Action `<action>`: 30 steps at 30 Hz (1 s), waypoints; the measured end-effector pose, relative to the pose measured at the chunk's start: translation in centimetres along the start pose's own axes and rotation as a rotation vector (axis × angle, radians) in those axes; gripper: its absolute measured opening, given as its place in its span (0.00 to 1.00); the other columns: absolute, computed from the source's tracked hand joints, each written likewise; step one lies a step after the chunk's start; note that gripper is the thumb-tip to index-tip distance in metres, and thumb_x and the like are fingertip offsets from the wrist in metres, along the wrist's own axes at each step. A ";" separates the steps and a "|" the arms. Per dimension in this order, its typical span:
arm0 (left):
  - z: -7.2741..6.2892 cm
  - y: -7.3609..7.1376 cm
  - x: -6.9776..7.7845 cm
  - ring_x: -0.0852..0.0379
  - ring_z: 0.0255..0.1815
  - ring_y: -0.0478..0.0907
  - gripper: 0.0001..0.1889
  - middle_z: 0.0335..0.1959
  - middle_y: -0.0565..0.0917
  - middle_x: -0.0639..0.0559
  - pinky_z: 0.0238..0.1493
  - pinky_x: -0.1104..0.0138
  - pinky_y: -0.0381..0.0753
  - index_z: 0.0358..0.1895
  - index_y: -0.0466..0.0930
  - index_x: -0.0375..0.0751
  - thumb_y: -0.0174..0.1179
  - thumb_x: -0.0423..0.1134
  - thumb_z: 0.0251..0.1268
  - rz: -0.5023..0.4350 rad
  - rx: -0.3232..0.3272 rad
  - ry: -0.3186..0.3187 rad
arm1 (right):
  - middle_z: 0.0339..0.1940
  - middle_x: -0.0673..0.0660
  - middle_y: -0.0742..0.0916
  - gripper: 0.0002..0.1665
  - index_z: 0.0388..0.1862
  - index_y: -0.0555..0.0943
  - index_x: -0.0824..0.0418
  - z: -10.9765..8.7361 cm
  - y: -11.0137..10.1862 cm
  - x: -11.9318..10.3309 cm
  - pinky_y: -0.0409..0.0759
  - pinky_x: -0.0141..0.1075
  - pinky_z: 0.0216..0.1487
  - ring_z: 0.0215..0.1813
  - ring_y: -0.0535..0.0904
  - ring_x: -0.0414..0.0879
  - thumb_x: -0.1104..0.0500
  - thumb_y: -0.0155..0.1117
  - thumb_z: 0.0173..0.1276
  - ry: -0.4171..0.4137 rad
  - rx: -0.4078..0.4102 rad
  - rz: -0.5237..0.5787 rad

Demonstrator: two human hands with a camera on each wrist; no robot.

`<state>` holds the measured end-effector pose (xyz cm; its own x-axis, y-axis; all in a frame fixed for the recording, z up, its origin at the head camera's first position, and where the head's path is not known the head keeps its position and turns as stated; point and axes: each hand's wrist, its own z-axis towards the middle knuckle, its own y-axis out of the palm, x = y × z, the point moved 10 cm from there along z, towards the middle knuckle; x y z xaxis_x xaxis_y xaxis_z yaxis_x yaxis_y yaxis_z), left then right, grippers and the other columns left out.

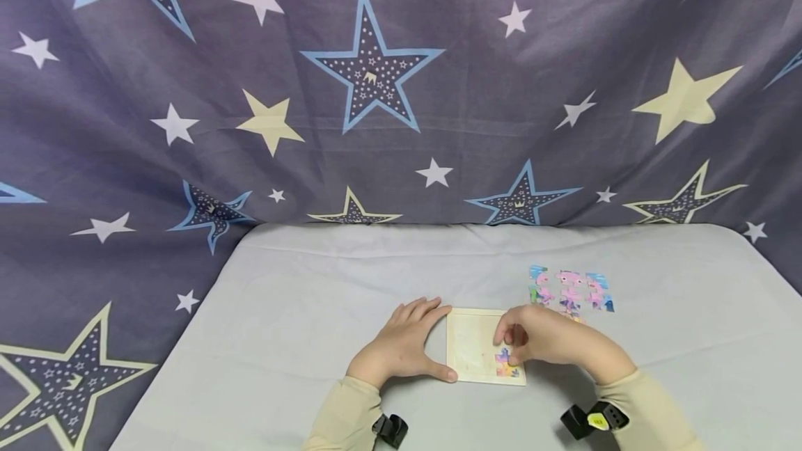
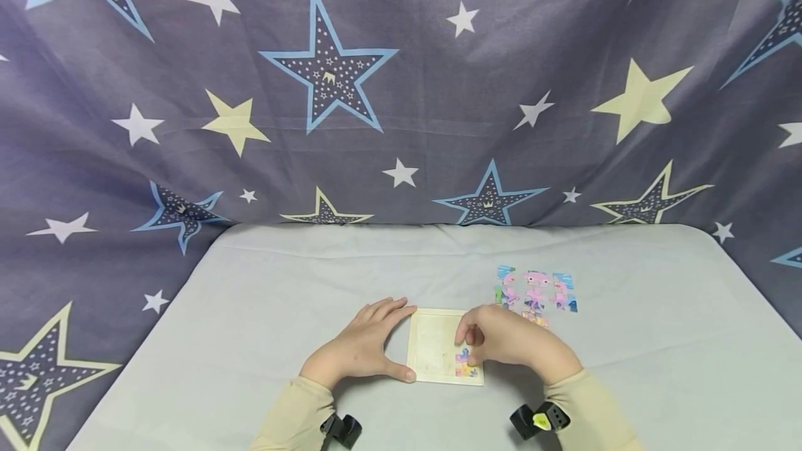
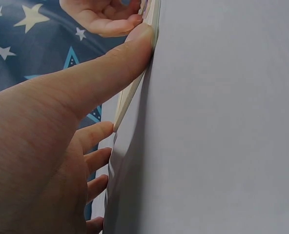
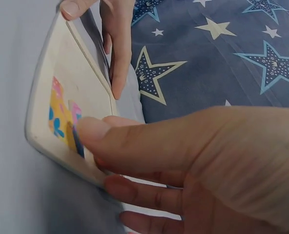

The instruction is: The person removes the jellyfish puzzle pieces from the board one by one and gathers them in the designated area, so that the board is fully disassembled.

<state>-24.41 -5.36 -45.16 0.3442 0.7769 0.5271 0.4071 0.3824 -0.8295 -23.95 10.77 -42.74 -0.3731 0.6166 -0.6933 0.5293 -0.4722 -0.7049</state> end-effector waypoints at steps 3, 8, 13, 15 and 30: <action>0.0 0.0 0.0 0.42 0.85 0.52 0.56 0.83 0.61 0.46 0.86 0.45 0.48 0.80 0.64 0.48 0.81 0.60 0.47 0.004 0.002 0.004 | 0.30 0.46 0.80 0.16 0.39 0.84 0.58 0.0 0.4 -0.1 0.75 0.29 0.32 0.31 0.71 0.35 0.68 0.80 0.55 -0.008 -0.019 -0.004; 0.0 -0.1 0.1 0.43 0.85 0.52 0.56 0.83 0.61 0.47 0.86 0.45 0.47 0.80 0.64 0.48 0.81 0.59 0.46 -0.008 0.005 -0.001 | 0.29 0.47 0.79 0.19 0.39 0.83 0.57 0.0 0.8 -0.1 0.75 0.29 0.32 0.31 0.71 0.36 0.69 0.82 0.52 0.029 -0.035 -0.028; 0.0 0.0 0.0 0.44 0.85 0.52 0.56 0.83 0.61 0.48 0.86 0.45 0.46 0.81 0.63 0.48 0.81 0.60 0.46 -0.005 0.004 -0.005 | 0.28 0.47 0.79 0.19 0.36 0.83 0.55 -0.1 0.9 -0.1 0.74 0.29 0.32 0.30 0.70 0.37 0.69 0.83 0.52 0.065 -0.037 -0.065; 0.0 0.0 0.0 0.44 0.85 0.52 0.56 0.83 0.61 0.48 0.86 0.45 0.46 0.80 0.64 0.49 0.81 0.60 0.46 -0.005 0.003 -0.007 | 0.28 0.46 0.78 0.18 0.35 0.83 0.54 -0.1 0.9 -0.2 0.73 0.30 0.31 0.30 0.70 0.37 0.69 0.83 0.52 0.065 -0.039 -0.076; 0.1 0.1 -0.2 0.43 0.85 0.52 0.56 0.83 0.61 0.47 0.86 0.44 0.46 0.80 0.64 0.49 0.81 0.60 0.46 -0.013 0.006 -0.002 | 0.27 0.45 0.78 0.18 0.34 0.82 0.53 -0.1 0.9 -0.8 0.72 0.29 0.31 0.29 0.69 0.34 0.68 0.82 0.53 -0.008 -0.038 -0.080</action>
<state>-24.52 -5.42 -45.36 0.3373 0.7726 0.5379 0.4063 0.3959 -0.8235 -23.15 9.92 -42.81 -0.4213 0.6463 -0.6362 0.5260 -0.3973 -0.7520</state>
